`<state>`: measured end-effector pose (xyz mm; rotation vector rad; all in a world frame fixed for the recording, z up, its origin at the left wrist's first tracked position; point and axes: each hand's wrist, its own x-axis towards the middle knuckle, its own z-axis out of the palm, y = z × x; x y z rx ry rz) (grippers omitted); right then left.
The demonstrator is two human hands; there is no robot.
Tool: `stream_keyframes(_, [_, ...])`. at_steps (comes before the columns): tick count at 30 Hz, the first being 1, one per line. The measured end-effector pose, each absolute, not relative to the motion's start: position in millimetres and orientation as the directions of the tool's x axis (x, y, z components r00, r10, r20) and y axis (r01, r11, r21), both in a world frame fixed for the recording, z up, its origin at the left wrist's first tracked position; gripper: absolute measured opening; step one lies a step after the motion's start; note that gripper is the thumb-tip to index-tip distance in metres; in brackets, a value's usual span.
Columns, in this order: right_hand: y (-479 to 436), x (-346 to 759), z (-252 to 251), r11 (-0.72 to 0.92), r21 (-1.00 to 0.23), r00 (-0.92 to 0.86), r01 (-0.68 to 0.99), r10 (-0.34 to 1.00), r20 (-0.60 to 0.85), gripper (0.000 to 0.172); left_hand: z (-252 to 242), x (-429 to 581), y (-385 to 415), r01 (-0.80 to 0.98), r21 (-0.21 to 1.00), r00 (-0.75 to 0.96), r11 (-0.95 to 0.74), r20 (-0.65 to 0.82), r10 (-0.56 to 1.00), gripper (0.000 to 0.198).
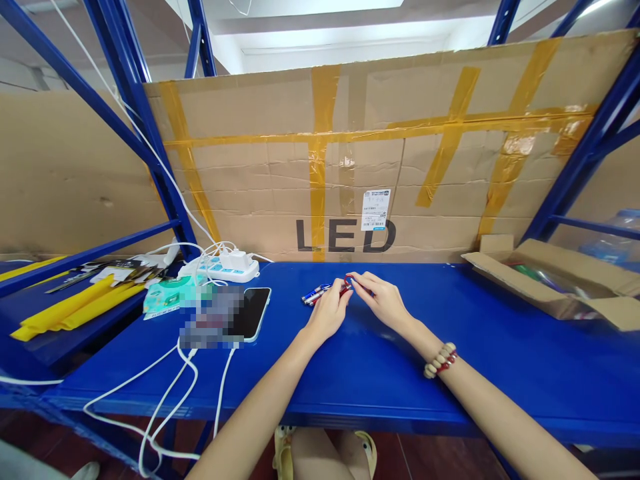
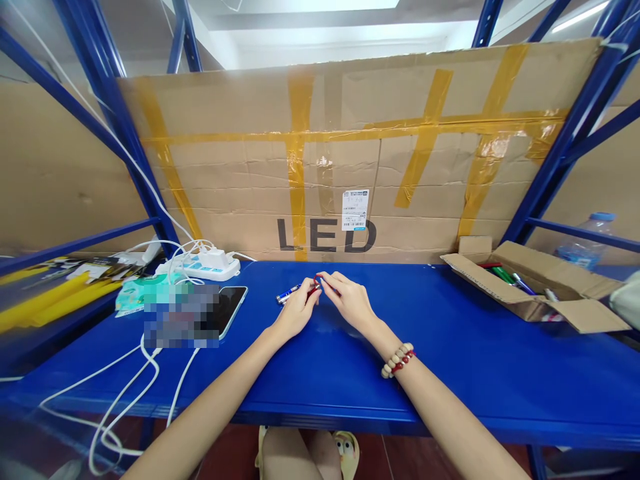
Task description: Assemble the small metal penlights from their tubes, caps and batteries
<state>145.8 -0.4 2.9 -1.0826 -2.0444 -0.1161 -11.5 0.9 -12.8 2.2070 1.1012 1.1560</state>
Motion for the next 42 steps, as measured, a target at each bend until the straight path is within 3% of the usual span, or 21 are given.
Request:
stream_keyframes(10, [0, 147, 7, 0.620, -0.254, -0.387, 0.742, 0.706, 0.593, 0.038, -8, -12, -1, 0.547, 0.655, 0.221, -0.521, 0.487, 0.845, 0.018])
stream_keyframes(15, [5, 152, 6, 0.568, -0.198, -0.454, 0.799, 0.786, 0.420, 0.038, -8, -16, 3, 0.688, 0.554, 0.209, -0.469, 0.468, 0.859, 0.014])
stream_keyframes(22, [11, 156, -1, 0.552, -0.168, -0.510, 0.817, 0.827, 0.237, 0.034, -7, -18, 2, 0.846, 0.388, 0.267, -0.367, 0.287, 0.920, 0.014])
stream_keyframes(33, [8, 155, 5, 0.451, -0.164, -0.417, 0.877, 0.885, 0.205, 0.028, -8, -23, 5, 0.902, 0.304, 0.201, -0.306, 0.331, 0.922, 0.017])
stream_keyframes(39, [15, 159, -4, 0.475, -0.196, -0.428, 0.858, 0.871, 0.240, 0.028, -11, -29, 8, 0.914, 0.329, 0.103, -0.237, 0.378, 0.920, 0.051])
stream_keyframes(42, [18, 161, -6, 0.483, -0.193, -0.436, 0.854, 0.867, 0.243, 0.028, -18, -33, 13, 0.892, 0.354, 0.152, -0.279, 0.345, 0.926, 0.054])
